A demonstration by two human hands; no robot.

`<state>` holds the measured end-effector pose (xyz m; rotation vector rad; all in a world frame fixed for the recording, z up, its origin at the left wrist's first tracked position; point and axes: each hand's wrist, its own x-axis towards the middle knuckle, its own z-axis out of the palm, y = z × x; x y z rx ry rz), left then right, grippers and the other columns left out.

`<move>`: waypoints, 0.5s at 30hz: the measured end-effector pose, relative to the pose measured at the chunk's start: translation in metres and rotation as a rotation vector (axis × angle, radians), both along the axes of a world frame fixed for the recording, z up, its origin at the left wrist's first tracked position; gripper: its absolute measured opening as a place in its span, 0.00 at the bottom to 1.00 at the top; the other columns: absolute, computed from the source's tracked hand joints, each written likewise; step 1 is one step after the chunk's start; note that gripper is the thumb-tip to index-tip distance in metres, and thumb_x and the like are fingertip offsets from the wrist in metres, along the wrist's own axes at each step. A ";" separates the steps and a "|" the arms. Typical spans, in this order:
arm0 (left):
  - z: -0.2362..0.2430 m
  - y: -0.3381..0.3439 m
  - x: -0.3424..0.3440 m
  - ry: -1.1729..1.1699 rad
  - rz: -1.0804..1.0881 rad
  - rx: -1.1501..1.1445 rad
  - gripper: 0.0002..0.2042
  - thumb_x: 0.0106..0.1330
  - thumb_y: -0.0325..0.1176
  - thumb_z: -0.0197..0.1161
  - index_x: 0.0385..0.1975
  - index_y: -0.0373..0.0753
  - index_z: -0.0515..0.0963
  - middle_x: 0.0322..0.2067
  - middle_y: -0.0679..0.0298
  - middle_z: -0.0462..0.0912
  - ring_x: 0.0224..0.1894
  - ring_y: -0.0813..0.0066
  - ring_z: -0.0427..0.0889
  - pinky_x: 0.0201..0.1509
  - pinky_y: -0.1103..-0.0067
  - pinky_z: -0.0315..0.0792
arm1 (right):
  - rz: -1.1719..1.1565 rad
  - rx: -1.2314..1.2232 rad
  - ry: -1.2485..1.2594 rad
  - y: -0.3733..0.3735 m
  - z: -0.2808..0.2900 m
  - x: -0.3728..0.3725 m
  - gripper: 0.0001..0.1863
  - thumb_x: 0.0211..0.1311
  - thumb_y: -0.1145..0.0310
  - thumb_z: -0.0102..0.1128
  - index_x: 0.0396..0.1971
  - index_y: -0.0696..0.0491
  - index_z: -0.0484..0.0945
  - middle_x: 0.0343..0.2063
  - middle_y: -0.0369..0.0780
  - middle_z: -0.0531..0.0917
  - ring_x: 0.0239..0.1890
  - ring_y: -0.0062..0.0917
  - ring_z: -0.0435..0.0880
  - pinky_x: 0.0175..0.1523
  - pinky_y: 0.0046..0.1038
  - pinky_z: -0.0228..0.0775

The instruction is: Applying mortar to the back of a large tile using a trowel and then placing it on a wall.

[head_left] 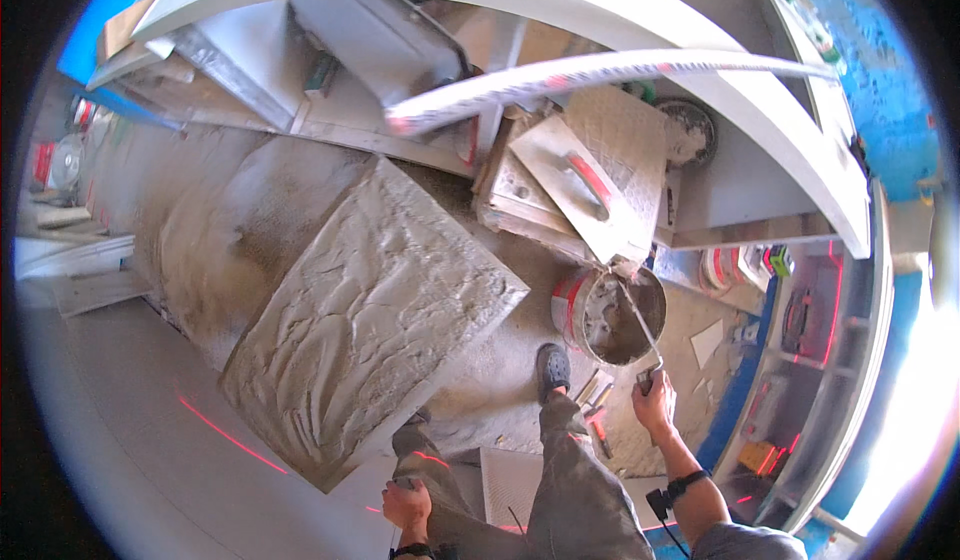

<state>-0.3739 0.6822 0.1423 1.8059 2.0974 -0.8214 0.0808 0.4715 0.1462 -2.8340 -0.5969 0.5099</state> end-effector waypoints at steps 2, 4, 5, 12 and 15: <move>-0.001 -0.002 0.006 0.025 -0.057 -0.001 0.23 0.56 0.49 0.65 0.40 0.33 0.75 0.37 0.49 0.82 0.40 0.48 0.83 0.44 0.58 0.78 | -0.099 -0.086 -0.025 -0.045 -0.063 0.003 0.16 0.53 0.71 0.62 0.40 0.59 0.70 0.34 0.51 0.78 0.37 0.49 0.79 0.42 0.47 0.72; -0.001 -0.003 0.014 0.038 -0.062 -0.039 0.23 0.56 0.49 0.65 0.40 0.32 0.76 0.38 0.48 0.82 0.42 0.48 0.83 0.45 0.59 0.77 | -0.189 -0.279 -0.051 -0.087 -0.125 0.008 0.18 0.52 0.74 0.61 0.44 0.58 0.69 0.44 0.51 0.74 0.48 0.49 0.76 0.49 0.47 0.72; -0.004 -0.006 0.020 0.052 -0.074 -0.035 0.23 0.56 0.49 0.65 0.40 0.32 0.76 0.38 0.48 0.82 0.42 0.48 0.83 0.45 0.59 0.77 | -0.199 -0.276 -0.035 -0.111 -0.148 0.012 0.18 0.52 0.74 0.61 0.44 0.58 0.69 0.44 0.51 0.74 0.48 0.49 0.76 0.49 0.47 0.72; -0.005 -0.003 0.031 0.099 -0.067 -0.026 0.24 0.56 0.49 0.66 0.42 0.34 0.78 0.39 0.48 0.84 0.44 0.48 0.83 0.48 0.59 0.77 | -0.173 -0.281 0.009 -0.224 -0.126 -0.078 0.21 0.55 0.76 0.58 0.50 0.58 0.70 0.47 0.54 0.73 0.53 0.50 0.73 0.57 0.47 0.69; -0.003 0.004 0.040 0.124 -0.056 -0.007 0.25 0.56 0.50 0.64 0.43 0.33 0.77 0.40 0.48 0.83 0.45 0.48 0.83 0.49 0.59 0.77 | -0.236 -0.140 0.118 -0.216 -0.064 -0.100 0.18 0.54 0.74 0.59 0.46 0.60 0.70 0.40 0.57 0.75 0.45 0.51 0.77 0.49 0.48 0.70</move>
